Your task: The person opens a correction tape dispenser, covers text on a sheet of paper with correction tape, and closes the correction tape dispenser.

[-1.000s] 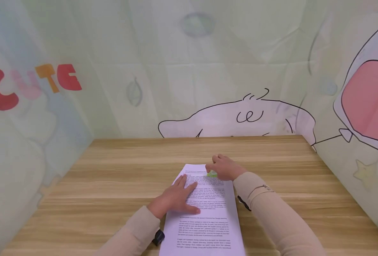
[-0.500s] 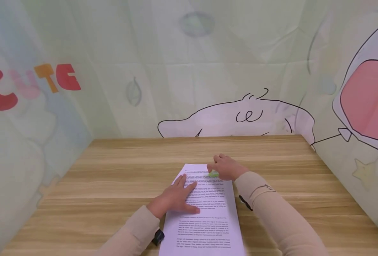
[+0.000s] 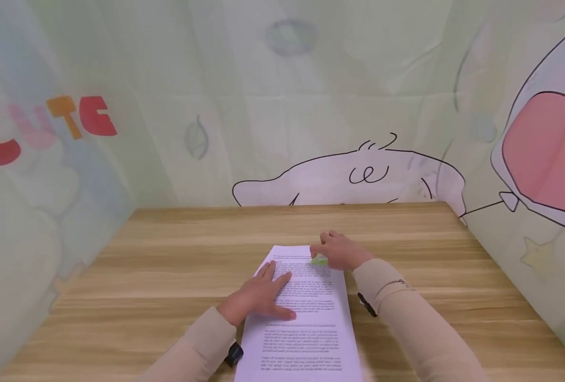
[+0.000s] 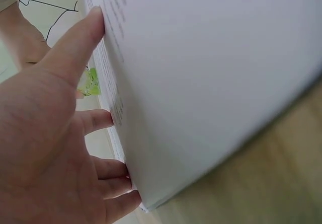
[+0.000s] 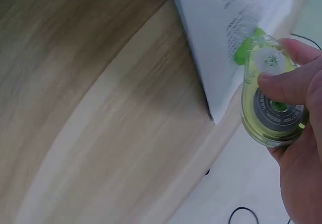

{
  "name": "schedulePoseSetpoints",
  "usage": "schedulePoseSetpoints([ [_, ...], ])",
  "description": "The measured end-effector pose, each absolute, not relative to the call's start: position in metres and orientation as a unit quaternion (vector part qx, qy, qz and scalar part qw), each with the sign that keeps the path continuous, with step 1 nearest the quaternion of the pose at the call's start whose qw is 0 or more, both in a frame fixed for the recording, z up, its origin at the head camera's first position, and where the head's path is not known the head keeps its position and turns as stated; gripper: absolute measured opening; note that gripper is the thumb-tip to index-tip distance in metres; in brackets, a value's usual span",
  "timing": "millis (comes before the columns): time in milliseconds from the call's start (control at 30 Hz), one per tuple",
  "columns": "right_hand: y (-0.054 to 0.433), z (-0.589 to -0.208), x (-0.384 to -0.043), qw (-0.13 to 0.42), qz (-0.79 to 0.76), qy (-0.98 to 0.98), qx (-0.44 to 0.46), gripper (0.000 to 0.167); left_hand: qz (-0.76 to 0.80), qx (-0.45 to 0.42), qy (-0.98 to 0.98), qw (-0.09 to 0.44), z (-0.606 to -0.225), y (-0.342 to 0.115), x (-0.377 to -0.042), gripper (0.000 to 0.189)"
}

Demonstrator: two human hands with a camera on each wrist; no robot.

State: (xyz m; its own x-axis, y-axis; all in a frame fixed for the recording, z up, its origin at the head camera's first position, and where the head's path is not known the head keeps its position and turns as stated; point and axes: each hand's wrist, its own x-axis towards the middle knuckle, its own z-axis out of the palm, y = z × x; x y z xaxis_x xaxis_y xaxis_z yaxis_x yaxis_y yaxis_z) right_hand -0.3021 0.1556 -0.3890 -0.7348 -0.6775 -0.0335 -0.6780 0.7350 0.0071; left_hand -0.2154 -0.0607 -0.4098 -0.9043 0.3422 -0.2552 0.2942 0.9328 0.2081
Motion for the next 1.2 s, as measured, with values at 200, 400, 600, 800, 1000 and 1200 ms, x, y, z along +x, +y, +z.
schedulePoseSetpoints([
  [200,0.164,-0.391,-0.306,0.005,-0.109,0.931,-0.349,0.046,0.086,0.157,0.972,0.15,-0.412,-0.061,-0.215,0.095],
  [400,0.167,-0.389,-0.307,0.001,-0.131,0.933,-0.336,0.046,0.077,0.157,0.975,0.137,-0.413,-0.063,-0.215,0.095],
  [600,0.161,-0.388,-0.301,0.045,-0.142,0.938,-0.314,0.047,0.063,0.166,0.975,0.131,-0.412,-0.063,-0.213,0.092],
  [800,0.155,-0.387,-0.298,0.025,-0.133,0.936,-0.326,0.049,0.063,0.179,0.975,0.116,-0.411,-0.064,-0.209,0.082],
  [1000,0.15,-0.384,-0.293,0.02,-0.126,0.934,-0.334,0.046,0.073,0.201,0.97,0.119,-0.409,-0.069,-0.2,0.083],
  [1200,0.143,-0.382,-0.287,0.017,-0.119,0.93,-0.347,0.047,0.085,0.202,0.965,0.144,-0.402,-0.075,-0.189,0.086],
])
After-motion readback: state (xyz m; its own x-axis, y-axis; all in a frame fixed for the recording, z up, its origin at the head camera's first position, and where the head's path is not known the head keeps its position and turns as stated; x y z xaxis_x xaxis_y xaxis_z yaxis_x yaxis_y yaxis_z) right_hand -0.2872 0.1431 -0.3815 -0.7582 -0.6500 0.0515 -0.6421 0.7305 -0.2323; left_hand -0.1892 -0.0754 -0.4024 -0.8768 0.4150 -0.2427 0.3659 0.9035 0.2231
